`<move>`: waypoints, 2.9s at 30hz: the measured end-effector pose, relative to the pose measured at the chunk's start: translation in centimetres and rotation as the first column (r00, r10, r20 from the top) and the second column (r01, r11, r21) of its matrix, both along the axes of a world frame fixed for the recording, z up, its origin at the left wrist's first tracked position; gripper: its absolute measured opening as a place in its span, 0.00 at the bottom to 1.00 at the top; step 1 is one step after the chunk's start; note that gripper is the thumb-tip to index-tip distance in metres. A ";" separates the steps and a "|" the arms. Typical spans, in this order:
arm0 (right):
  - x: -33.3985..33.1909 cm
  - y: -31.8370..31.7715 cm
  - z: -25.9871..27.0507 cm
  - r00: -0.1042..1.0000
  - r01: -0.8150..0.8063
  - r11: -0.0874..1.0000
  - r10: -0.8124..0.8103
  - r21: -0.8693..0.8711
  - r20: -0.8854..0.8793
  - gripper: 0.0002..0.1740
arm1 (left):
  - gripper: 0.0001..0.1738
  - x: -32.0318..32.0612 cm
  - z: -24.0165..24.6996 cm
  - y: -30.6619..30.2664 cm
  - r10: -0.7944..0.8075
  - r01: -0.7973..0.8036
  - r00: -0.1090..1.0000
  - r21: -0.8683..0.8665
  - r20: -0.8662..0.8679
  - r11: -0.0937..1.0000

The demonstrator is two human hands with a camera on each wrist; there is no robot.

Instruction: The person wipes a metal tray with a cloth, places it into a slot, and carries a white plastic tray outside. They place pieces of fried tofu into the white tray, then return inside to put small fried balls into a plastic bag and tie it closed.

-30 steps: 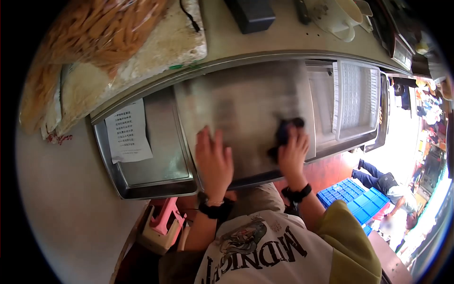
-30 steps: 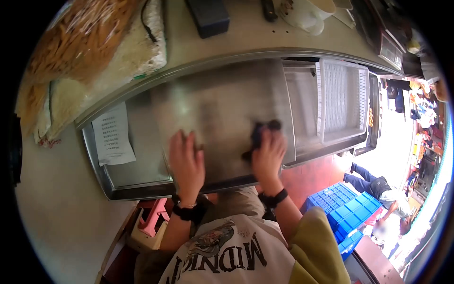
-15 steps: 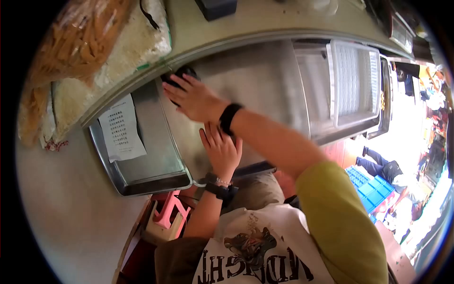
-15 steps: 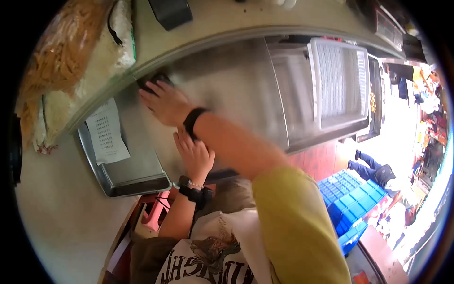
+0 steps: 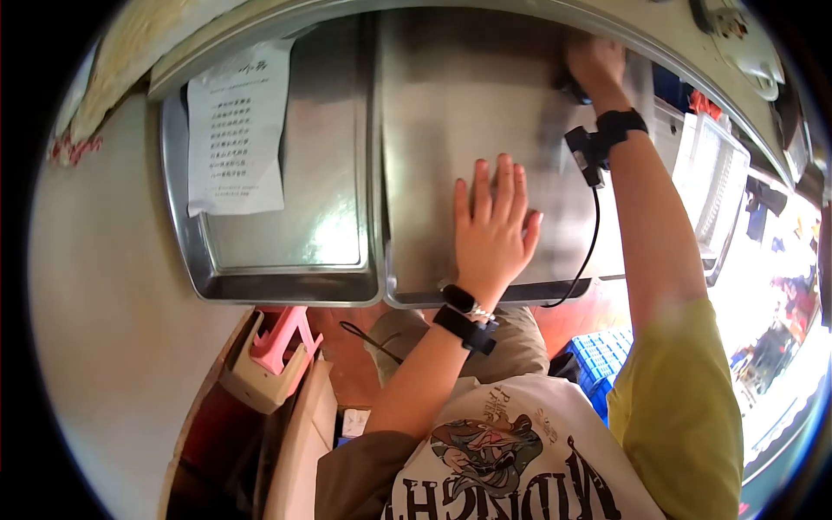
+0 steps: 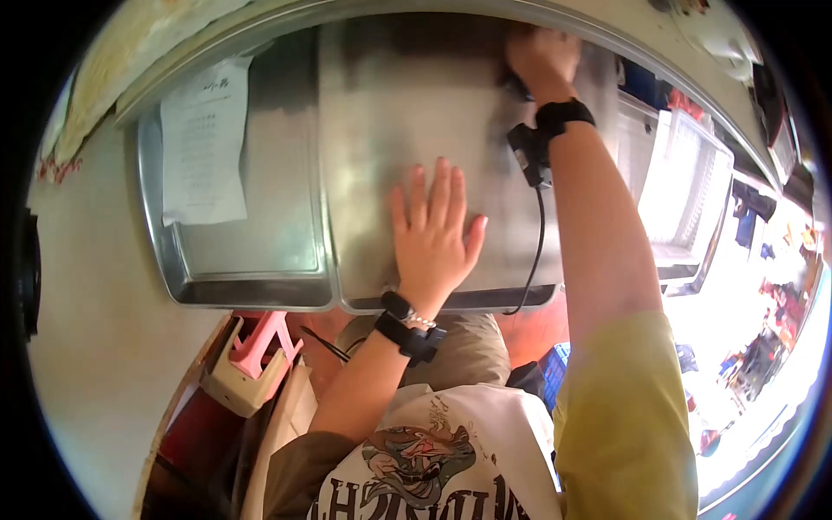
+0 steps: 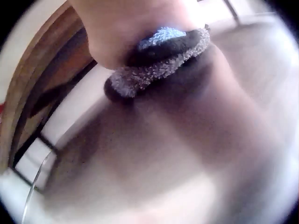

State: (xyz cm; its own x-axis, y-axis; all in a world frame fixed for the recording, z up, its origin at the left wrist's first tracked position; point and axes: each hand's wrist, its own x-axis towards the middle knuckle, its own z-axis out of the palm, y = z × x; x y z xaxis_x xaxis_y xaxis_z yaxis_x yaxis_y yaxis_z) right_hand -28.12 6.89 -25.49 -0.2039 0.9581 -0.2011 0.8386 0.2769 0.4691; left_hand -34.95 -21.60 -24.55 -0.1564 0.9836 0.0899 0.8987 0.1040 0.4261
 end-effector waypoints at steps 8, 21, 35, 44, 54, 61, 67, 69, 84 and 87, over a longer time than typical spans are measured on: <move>-13.8 -10.9 0.1 0.293 -0.788 0.536 0.759 0.302 -0.582 0.26 | 0.15 -2.7 1.0 -3.9 0.071 -0.210 0.866 0.230 0.496 0.950; 2.6 -19.9 1.2 0.763 -0.401 0.915 0.300 -0.054 -0.573 0.31 | 0.21 -9.1 1.7 -8.7 0.512 -0.370 0.643 -0.353 0.569 0.859; 21.1 -23.7 -1.8 0.014 0.553 0.767 -0.398 -0.325 -0.917 0.21 | 0.25 -9.8 3.9 -11.8 0.564 -0.413 0.722 -0.404 0.402 0.816; 17.9 -30.7 9.2 -0.440 0.488 0.621 -0.432 -0.614 -0.787 0.15 | 0.19 -10.0 6.4 -18.8 0.517 -0.500 0.616 -0.212 0.595 0.840; 10.7 -44.8 13.1 -0.571 0.355 0.853 -0.126 -0.383 -0.811 0.15 | 0.23 -17.3 12.8 -33.8 0.269 -0.494 -0.288 -0.383 0.919 0.780; 3.4 -48.2 12.4 -0.647 -0.115 0.993 -0.054 0.027 -0.761 0.12 | 0.14 -27.7 13.1 -43.4 0.014 -0.364 -0.597 -0.286 0.802 0.886; -6.5 -49.9 14.6 -0.742 0.152 0.982 0.187 0.110 -0.643 0.20 | 0.20 -29.2 16.6 -51.0 0.165 -0.201 -0.465 -0.285 0.870 0.937; -7.4 -52.5 15.5 -0.894 -0.081 0.928 -0.229 -0.364 -0.384 0.22 | 0.23 -30.2 17.3 -52.6 0.422 -0.036 -0.551 -0.525 0.720 0.850; -4.3 -57.2 10.4 0.049 -0.399 0.176 -0.976 -0.900 -0.213 0.31 | 0.42 -35.9 20.1 -55.7 0.579 -0.160 -0.262 -0.627 0.772 0.763; -4.7 -58.0 10.0 0.468 -0.412 0.407 -0.673 -0.815 -0.573 0.29 | 0.41 -36.8 21.3 -55.1 0.543 -0.244 -0.010 -0.529 0.840 0.813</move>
